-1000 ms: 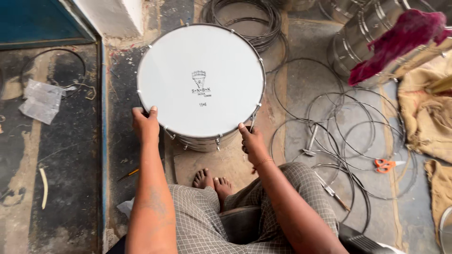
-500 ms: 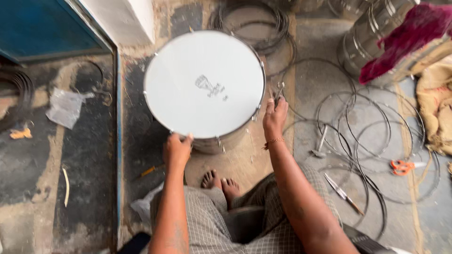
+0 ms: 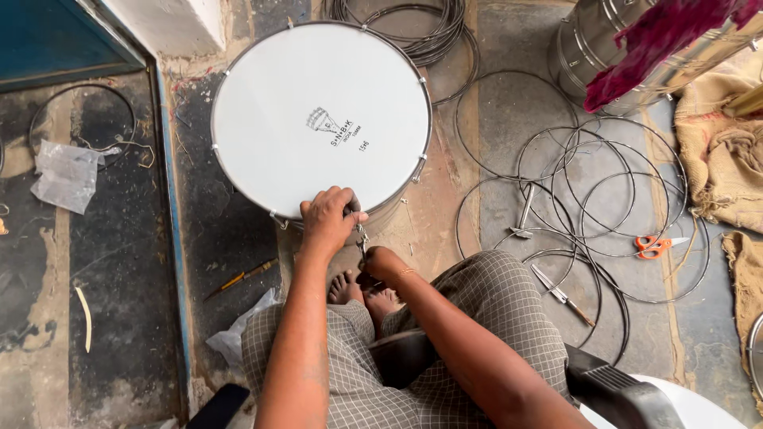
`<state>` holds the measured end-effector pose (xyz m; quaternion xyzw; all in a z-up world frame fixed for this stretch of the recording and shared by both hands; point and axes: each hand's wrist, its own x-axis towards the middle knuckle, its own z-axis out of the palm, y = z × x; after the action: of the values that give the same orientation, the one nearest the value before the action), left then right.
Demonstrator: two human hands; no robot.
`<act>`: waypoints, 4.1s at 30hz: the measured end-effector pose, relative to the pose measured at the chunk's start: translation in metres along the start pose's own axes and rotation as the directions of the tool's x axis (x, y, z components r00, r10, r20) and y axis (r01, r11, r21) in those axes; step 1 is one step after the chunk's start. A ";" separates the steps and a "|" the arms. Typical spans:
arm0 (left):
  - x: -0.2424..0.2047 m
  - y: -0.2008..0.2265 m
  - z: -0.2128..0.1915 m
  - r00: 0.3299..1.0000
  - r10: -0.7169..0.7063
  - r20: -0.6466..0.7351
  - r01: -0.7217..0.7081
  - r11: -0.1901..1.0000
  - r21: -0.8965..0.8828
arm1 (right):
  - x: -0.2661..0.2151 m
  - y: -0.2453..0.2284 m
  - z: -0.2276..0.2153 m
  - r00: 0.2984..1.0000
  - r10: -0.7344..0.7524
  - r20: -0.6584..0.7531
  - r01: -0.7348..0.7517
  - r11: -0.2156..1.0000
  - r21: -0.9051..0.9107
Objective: The person uses a drum key to tighten the tension rods on a white drum head. They systematically rotate the tool on each lug around the drum's circumference to secure the head.
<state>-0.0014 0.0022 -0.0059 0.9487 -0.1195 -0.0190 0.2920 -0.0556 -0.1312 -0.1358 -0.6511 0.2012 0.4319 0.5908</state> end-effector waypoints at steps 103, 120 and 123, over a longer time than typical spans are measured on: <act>0.000 -0.006 0.003 1.000 0.023 0.008 -0.023 1.000 -0.006 | 0.030 0.011 -0.052 0.957 -0.037 -0.287 -0.129 0.834 -0.537; 0.010 0.003 -0.004 0.996 -0.075 0.045 0.077 0.997 -0.028 | 0.066 0.027 0.047 0.962 -0.215 -0.168 0.272 0.705 0.655; 0.011 0.004 -0.004 0.995 -0.084 0.055 0.085 0.996 -0.015 | 0.083 0.032 0.046 0.967 -0.199 -0.161 0.254 0.678 0.690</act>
<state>0.0092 -0.0014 -0.0002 0.9496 -0.0867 -0.0580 0.2957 -0.0496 -0.0741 -0.2180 -0.4107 0.2900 0.2218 0.8355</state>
